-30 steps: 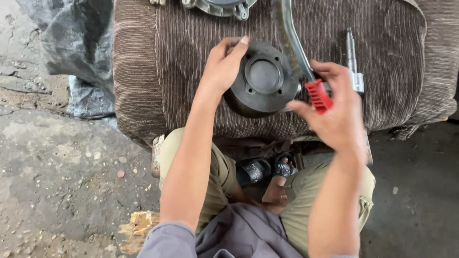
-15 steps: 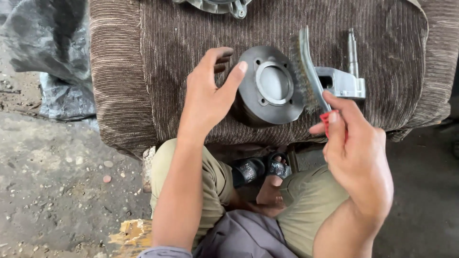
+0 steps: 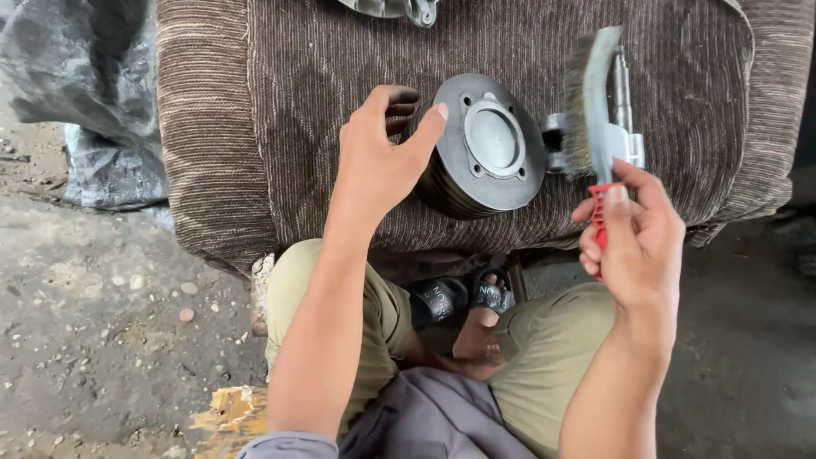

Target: The person scrubs a circular metal part with a red-handled wire brush, focusing on the edges and central area. They rotate the part to access different sides and continue scrubbing the surface thoroughly.

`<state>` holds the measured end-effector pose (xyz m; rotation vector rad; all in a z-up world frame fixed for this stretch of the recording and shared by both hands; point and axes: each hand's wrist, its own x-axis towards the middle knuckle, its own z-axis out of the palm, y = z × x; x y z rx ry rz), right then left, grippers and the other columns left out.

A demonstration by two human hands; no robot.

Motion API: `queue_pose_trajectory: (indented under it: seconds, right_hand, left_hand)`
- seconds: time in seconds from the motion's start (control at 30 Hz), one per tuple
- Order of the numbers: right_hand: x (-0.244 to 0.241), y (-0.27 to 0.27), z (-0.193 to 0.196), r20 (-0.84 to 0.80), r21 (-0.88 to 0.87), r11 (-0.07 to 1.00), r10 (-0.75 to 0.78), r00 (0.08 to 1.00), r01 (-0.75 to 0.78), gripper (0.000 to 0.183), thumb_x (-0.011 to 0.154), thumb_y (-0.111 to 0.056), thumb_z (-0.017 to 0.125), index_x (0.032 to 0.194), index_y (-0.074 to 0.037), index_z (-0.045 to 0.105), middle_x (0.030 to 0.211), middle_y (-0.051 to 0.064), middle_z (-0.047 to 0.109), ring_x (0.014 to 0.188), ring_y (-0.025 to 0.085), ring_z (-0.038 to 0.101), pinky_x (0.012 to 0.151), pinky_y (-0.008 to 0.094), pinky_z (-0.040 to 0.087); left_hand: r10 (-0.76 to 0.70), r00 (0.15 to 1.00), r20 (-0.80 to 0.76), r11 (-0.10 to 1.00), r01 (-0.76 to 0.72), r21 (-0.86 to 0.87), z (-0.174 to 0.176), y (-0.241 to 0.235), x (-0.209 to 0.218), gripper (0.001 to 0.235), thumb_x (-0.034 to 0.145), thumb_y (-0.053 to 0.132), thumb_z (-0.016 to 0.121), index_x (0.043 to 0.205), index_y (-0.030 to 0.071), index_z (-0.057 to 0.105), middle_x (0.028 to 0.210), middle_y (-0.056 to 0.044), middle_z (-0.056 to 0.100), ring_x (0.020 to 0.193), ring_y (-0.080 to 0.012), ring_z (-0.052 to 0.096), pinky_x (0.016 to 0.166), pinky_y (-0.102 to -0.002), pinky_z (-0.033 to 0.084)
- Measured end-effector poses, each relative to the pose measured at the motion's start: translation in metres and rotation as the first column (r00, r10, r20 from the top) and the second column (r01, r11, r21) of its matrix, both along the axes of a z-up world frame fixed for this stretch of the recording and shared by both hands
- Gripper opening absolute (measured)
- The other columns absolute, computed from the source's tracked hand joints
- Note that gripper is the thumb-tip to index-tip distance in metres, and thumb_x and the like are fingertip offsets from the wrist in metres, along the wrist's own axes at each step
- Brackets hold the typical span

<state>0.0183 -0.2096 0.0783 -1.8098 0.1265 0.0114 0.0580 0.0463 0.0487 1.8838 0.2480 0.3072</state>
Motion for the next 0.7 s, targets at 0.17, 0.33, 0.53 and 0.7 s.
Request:
queue_pose_trajectory:
  seconds: [0.17,0.33,0.53,0.7]
  right_hand:
    - [0.015,-0.012,-0.014,0.180,-0.060,0.985,-0.150,0.972,0.163,0.022,0.109,-0.006,0.057,0.130,0.000,0.055,0.088,0.006,0.060,0.053,0.006,0.046,0.042,0.019,0.039]
    - [0.051,-0.040,-0.037,0.405,-0.394,0.898,-0.019,0.914,0.193,0.028,0.108,0.006,0.071,0.127,0.016,0.053,0.093,0.016,0.063,0.053,0.014,0.054,0.041,0.025,0.048]
    - [0.085,-0.052,-0.078,0.410,-0.386,0.842,-0.209,0.888,0.376,0.026,0.101,0.002,0.074,0.118,0.003,0.054,0.093,0.010,0.062,0.052,0.010,0.059,0.037,0.022,0.056]
    - [0.093,-0.047,-0.071,0.217,-0.298,0.880,-0.315,0.924,0.370,0.043,0.094,-0.012,0.085,0.121,-0.002,0.054,0.093,0.006,0.074,0.049,0.003,0.055,0.039,0.017,0.050]
  left_hand:
    - [-0.063,0.998,0.001,0.997,0.063,-0.048,0.003,0.003,0.000,0.050,0.086,0.033,0.071,0.121,-0.002,0.063,0.115,-0.017,0.075,0.105,-0.0249,0.076,0.088,-0.034,0.065]
    - [-0.095,0.995,0.029,0.995,0.095,0.010,0.001,0.013,-0.010,0.044,0.094,0.027,0.062,0.126,-0.003,0.062,0.117,-0.018,0.075,0.103,-0.0252,0.076,0.087,-0.033,0.064]
    - [-0.103,0.994,0.032,0.991,0.105,-0.088,-0.003,0.025,-0.022,0.033,0.098,0.021,0.058,0.120,-0.002,0.066,0.113,-0.013,0.075,0.103,-0.0196,0.072,0.089,-0.030,0.059]
    - [-0.116,0.993,0.012,0.989,0.117,-0.089,-0.001,0.026,-0.022,0.037,0.099,0.023,0.055,0.125,-0.003,0.064,0.117,-0.015,0.074,0.105,-0.0217,0.071,0.091,-0.031,0.059]
